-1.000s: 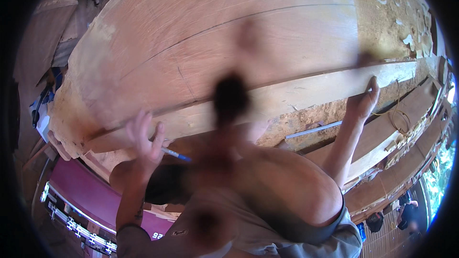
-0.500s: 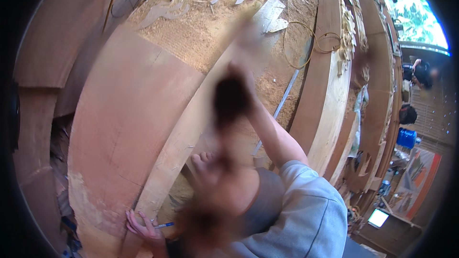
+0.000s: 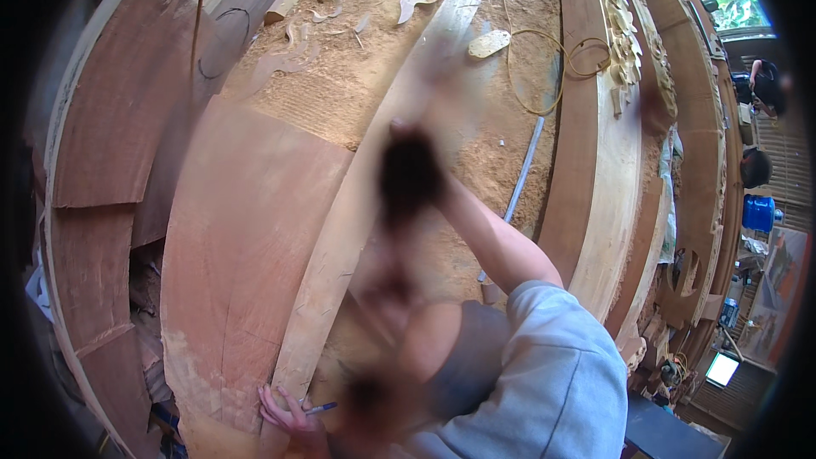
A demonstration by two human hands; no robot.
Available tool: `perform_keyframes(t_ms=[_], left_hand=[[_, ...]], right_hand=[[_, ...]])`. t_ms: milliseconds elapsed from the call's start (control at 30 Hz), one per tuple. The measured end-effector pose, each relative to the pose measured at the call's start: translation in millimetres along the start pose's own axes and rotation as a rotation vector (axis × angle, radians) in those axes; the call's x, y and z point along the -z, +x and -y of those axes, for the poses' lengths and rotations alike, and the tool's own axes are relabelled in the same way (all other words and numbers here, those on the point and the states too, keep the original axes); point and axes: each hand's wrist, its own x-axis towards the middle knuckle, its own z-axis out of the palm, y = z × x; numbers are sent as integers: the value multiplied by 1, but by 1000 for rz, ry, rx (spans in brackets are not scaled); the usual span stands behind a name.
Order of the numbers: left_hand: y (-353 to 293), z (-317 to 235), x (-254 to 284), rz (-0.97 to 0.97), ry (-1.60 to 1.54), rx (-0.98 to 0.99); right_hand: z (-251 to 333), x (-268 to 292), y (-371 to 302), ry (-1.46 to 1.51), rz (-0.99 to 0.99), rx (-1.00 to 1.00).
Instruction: The person retrieves a wooden plank and a pen, then sits on the floor to mark a large curved wooden panel using the plank as a straightedge. The person draws lines on the panel and adjusts the plank to mark additional sections.
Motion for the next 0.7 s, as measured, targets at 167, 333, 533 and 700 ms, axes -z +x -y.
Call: perform_keyframes(t_ms=[167,333,533,700], left_hand=[[-3,4,-7,-25,-2,-10],[-6,3,-5,-11,-22,11],[-4,3,-6,1,-15,-3],[-2,2,-5,-21,-27,4]], right_hand=[[-26,19,11,-370,-57,235],[-26,29,13,-319,43,246],[-31,35,17,-363,56,323],[-15,34,16,-292,73,172]])
